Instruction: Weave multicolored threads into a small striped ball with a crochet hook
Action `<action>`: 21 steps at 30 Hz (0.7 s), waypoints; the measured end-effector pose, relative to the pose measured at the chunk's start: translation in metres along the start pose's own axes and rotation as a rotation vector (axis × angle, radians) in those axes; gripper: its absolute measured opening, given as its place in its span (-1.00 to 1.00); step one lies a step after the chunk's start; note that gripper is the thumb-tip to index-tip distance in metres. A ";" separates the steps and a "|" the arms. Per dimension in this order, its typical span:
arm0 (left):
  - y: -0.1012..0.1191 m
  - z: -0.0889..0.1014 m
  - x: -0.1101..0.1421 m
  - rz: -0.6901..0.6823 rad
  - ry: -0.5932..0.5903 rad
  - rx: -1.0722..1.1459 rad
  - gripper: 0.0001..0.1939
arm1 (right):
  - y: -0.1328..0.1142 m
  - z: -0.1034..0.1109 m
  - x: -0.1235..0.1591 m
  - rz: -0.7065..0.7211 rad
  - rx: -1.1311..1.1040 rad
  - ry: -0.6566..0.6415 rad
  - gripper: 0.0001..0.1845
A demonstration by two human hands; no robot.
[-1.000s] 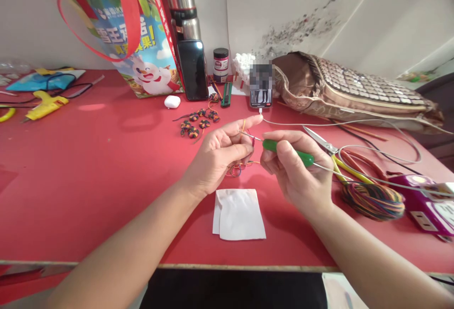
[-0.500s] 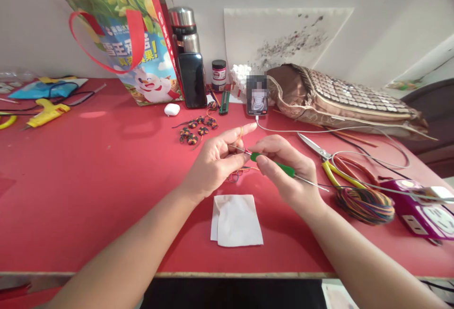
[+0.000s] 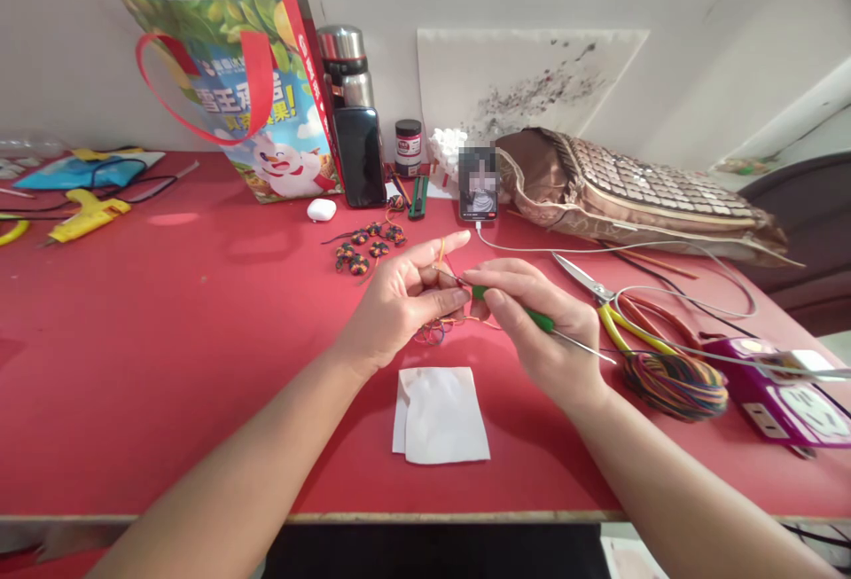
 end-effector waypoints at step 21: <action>0.004 0.004 -0.003 -0.152 0.059 0.180 -0.49 | -0.002 0.000 0.002 0.014 0.099 0.124 -0.62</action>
Point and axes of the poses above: each hand's wrist, its own x-axis away from the middle knuckle, its own z-axis out of the back of the hand, y = z × x, the point moved 4 cm from there along -x, towards the middle knuckle, and after that the axes turned 2 degrees about z, right-handed, at the moved point
